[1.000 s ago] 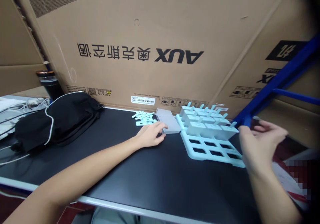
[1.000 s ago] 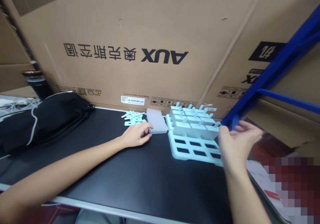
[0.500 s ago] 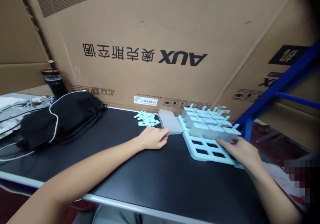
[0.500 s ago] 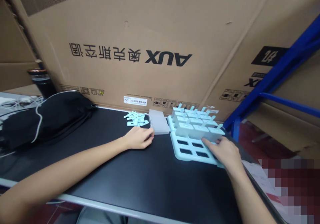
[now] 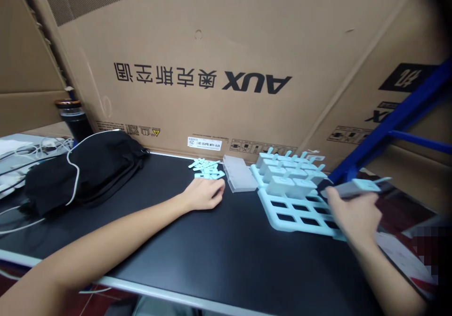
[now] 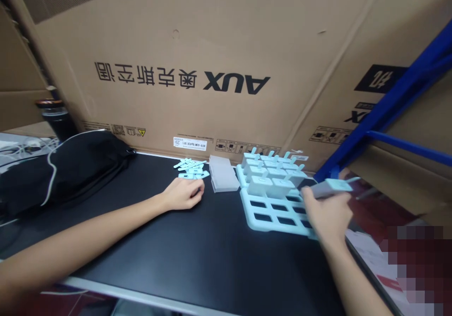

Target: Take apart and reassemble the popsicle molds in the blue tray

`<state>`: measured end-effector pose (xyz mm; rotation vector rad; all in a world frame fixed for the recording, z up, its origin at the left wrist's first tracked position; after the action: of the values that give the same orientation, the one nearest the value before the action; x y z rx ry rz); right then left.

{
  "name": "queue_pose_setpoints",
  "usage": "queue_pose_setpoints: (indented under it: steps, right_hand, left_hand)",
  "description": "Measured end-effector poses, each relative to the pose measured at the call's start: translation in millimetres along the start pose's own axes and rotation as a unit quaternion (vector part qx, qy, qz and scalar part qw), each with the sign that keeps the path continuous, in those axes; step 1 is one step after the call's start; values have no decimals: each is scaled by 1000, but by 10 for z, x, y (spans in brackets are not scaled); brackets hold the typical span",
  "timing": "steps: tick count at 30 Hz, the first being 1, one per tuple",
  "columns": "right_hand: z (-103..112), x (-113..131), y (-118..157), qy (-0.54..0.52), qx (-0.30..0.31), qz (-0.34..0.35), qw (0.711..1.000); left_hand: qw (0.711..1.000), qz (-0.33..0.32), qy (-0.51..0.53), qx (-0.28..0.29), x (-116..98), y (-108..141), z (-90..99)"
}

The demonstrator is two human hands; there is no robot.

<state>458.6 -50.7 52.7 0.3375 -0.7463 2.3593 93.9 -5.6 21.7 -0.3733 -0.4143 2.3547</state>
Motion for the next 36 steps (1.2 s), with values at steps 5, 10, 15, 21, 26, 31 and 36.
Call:
queue_pose_setpoints:
  steps: [5,10,15,21,26,31,36]
  right_hand:
    - [406,619,-49,-18,29,119,992]
    - [314,1874,142,25,159,345,925]
    - [-248,2670,458,143,266,472,829]
    - [-523,2970,647,182,327,492,786]
    - [-588,3103,692,204,316,522,766]
    - [-571,3136,696,197,318,503,780]
    - [-356,2948,614,149,312,482,805]
  left_hand:
    - [994,72,28,-72,505,132,177]
    - [929,281,183,-155,1202,122,116]
    - [911,313,228,-139,1393,64,-52]
    - [943,251,211,-54,1232,44,-41]
    - [957,248,146,17,1162,40,-23]
    - [962,229,147,5,1156,51,-37]
    - [968,198,151,-19,1156,43,-71]
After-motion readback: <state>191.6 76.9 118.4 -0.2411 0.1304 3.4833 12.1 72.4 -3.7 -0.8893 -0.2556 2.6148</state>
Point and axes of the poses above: each hand's wrist, its own y-axis away from the middle knuckle, its own z-axis out of the back of the hand, x = y × z, the point moved 5 cm from there along -y, towards the middle knuckle, and after that the axes turned 4 degrees about z, right-handed, at the moved point
